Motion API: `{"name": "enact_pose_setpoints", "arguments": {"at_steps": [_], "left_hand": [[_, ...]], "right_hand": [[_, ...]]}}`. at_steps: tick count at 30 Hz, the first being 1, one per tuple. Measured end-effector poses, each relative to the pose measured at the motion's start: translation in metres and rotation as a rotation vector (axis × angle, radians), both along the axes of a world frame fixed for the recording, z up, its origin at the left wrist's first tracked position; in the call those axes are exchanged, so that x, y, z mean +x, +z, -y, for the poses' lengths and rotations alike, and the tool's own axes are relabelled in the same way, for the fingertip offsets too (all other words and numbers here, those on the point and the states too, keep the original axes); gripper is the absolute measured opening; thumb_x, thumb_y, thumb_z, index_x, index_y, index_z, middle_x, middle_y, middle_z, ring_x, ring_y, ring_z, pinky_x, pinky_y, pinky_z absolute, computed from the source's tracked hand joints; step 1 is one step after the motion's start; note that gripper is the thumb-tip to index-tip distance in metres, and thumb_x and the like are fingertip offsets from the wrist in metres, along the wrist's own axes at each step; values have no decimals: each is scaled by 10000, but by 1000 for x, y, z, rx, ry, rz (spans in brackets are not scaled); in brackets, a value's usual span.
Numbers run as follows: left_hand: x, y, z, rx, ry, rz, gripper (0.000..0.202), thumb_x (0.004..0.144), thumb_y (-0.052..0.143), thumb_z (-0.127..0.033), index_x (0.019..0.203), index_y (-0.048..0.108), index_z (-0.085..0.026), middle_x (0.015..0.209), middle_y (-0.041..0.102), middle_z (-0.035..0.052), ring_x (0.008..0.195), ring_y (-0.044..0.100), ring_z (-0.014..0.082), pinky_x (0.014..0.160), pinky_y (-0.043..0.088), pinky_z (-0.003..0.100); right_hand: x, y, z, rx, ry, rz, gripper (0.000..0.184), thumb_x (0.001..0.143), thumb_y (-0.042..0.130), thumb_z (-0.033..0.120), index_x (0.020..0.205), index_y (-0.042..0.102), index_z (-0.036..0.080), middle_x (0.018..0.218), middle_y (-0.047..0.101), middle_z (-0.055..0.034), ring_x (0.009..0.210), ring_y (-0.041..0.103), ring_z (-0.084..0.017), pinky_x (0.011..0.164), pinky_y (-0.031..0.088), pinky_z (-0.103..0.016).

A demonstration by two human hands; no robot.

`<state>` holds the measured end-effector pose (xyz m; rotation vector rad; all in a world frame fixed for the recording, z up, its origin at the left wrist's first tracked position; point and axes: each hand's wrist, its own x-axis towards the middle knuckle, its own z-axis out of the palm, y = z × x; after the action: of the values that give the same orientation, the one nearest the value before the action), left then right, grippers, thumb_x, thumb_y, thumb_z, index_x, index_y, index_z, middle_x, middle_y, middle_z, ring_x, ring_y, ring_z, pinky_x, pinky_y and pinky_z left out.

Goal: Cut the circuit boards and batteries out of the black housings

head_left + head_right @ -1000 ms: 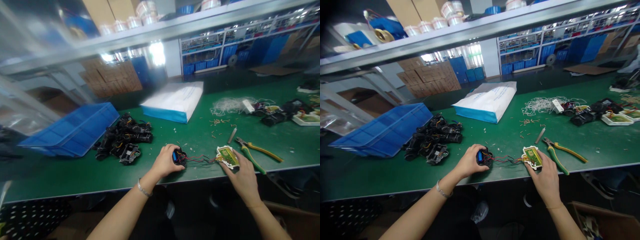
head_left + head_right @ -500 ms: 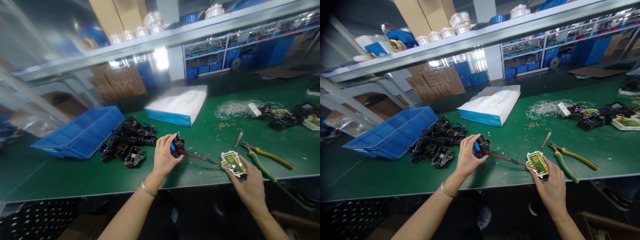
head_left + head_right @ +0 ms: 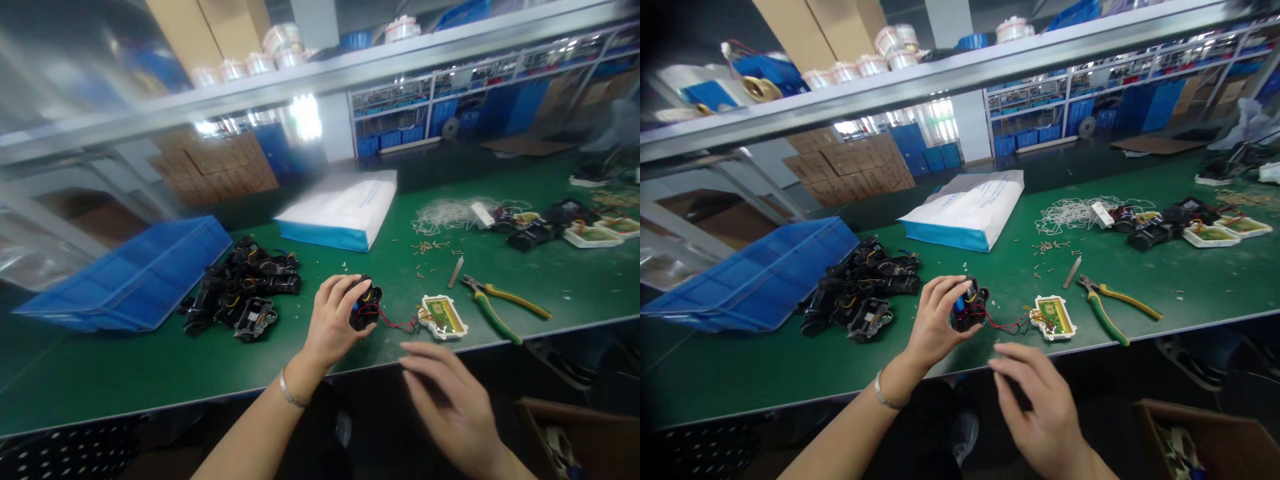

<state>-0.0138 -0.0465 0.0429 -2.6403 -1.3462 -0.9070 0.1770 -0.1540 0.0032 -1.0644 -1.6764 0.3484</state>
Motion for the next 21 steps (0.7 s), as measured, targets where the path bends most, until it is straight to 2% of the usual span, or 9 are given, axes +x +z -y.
{"name": "enact_pose_setpoints", "arguments": {"at_steps": [2, 4, 7, 11, 16, 21], "left_hand": [[2, 0, 1, 1, -4, -13, 671, 722, 703, -312, 1318, 395, -305, 1377, 434, 10, 1273, 343, 244, 1109, 294, 414], [3, 1, 2, -4, 4, -30, 667, 727, 697, -293, 1320, 393, -316, 1379, 433, 7, 1274, 345, 248, 1105, 297, 423], [2, 1, 1, -17, 26, -59, 675, 718, 699, -281, 1319, 394, -322, 1377, 438, 19, 1270, 348, 273, 1091, 304, 456], [-1, 0, -1, -21, 35, -99, 659, 712, 704, -287, 1306, 417, -317, 1368, 445, 24, 1255, 359, 278, 1073, 318, 453], [-3, -5, -4, -70, 94, -154, 655, 678, 731, -334, 1275, 460, -314, 1330, 469, 37, 1209, 389, 295, 1018, 358, 467], [-8, -15, -8, -160, 147, -248, 670, 628, 750, -379, 1242, 490, -323, 1280, 498, 50, 1161, 421, 309, 929, 407, 468]], "right_hand": [[-16, -5, 3, -82, 156, 26, 288, 835, 529, 93, 1069, 615, 237, 1166, 581, -78, 1063, 568, -206, 924, 481, -357], [-28, -12, 4, -140, 237, 37, 276, 839, 512, 87, 1050, 625, 224, 1165, 583, -73, 1054, 573, -182, 917, 484, -314], [-37, -19, 6, -173, 281, 26, 268, 820, 524, 84, 1023, 636, 217, 1133, 604, -57, 1017, 588, -164, 884, 493, -276], [-35, -21, 11, -211, 262, 3, 250, 825, 522, 93, 1008, 642, 215, 1063, 629, -51, 948, 610, -155, 834, 506, -269], [-15, -26, 9, -193, 160, -26, 243, 862, 490, 113, 1021, 638, 221, 1045, 632, -64, 963, 604, -172, 856, 505, -311], [38, -27, -11, -163, -182, 47, 224, 867, 512, 175, 1054, 620, 232, 1115, 598, -83, 1067, 557, -224, 960, 441, -417]]}}
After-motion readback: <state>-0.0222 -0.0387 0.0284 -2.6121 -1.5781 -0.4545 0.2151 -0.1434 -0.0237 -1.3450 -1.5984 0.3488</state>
